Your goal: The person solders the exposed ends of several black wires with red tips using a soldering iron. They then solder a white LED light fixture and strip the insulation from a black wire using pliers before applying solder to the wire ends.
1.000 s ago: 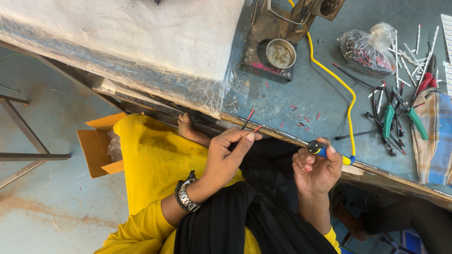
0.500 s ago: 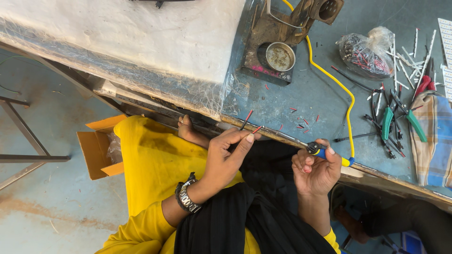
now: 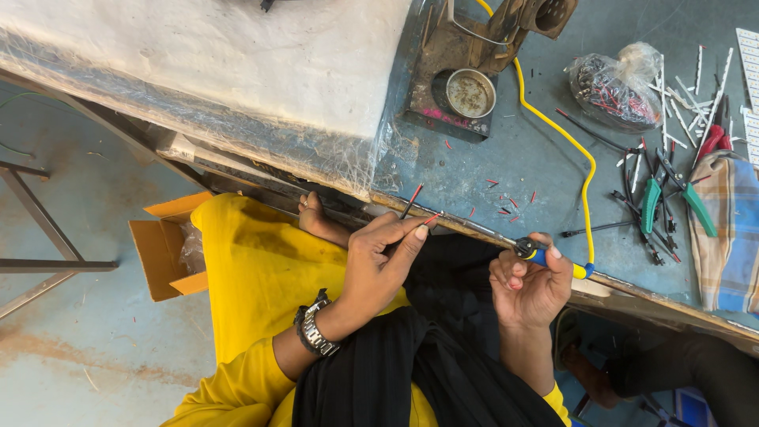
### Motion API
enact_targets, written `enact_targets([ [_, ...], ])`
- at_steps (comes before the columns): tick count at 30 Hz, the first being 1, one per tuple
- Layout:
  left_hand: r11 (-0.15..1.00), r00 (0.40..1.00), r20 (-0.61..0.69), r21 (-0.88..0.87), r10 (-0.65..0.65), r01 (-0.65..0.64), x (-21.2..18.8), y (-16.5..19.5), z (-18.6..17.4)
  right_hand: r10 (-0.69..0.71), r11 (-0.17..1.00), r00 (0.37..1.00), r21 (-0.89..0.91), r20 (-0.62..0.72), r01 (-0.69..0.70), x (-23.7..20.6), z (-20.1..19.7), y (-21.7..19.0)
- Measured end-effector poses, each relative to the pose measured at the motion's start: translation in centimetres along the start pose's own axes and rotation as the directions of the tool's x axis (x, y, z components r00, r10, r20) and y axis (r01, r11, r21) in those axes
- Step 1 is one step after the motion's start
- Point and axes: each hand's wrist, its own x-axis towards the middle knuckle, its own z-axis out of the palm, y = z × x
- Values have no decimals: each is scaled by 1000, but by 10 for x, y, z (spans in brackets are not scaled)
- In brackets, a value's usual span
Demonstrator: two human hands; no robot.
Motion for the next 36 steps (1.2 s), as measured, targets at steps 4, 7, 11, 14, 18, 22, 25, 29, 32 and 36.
enact_targets([
  [4, 1000, 1000, 0, 15, -6, 6, 0, 1, -1, -1, 1000, 1000, 0, 4, 1, 1, 0, 0],
  [7, 1000, 1000, -5, 23, 6, -6, -1, 2, -1, -1, 1000, 1000, -5, 4, 1, 1, 0, 0],
  [11, 999, 1000, -17, 43, 24, -24, -1, 2, 0, 3, 1000, 1000, 1, 3, -3, 0, 1, 1],
  [14, 998, 999, -23, 46, 32, -31, -1, 2, 0, 3, 1000, 1000, -2, -2, -3, 0, 1, 1],
  [18, 998, 998, -26, 51, 50, -49, 0, 2, 1, -1, 1000, 1000, -6, -2, 1, 0, 0, 1],
  [22, 996, 998, -33, 70, 51, -48, -1, 3, 0, -4, 1000, 1000, -7, 1, 4, 1, 0, 1],
  [25, 994, 996, -44, 86, 74, -70, -1, 4, -2, -5, 1000, 1000, -9, 5, 5, 1, 0, 1],
  [29, 993, 994, -56, 81, 94, -89, 1, 5, -3, -4, 1000, 1000, -2, 9, 4, 1, 0, 0],
  [32, 993, 994, -60, 76, 93, -88, 2, 6, -4, -1, 1000, 1000, 2, 12, 1, 1, 0, -1],
  [36, 994, 993, -69, 60, 94, -90, 3, 7, -5, -12, 1000, 1000, -3, 2, 12, 0, 2, -1],
])
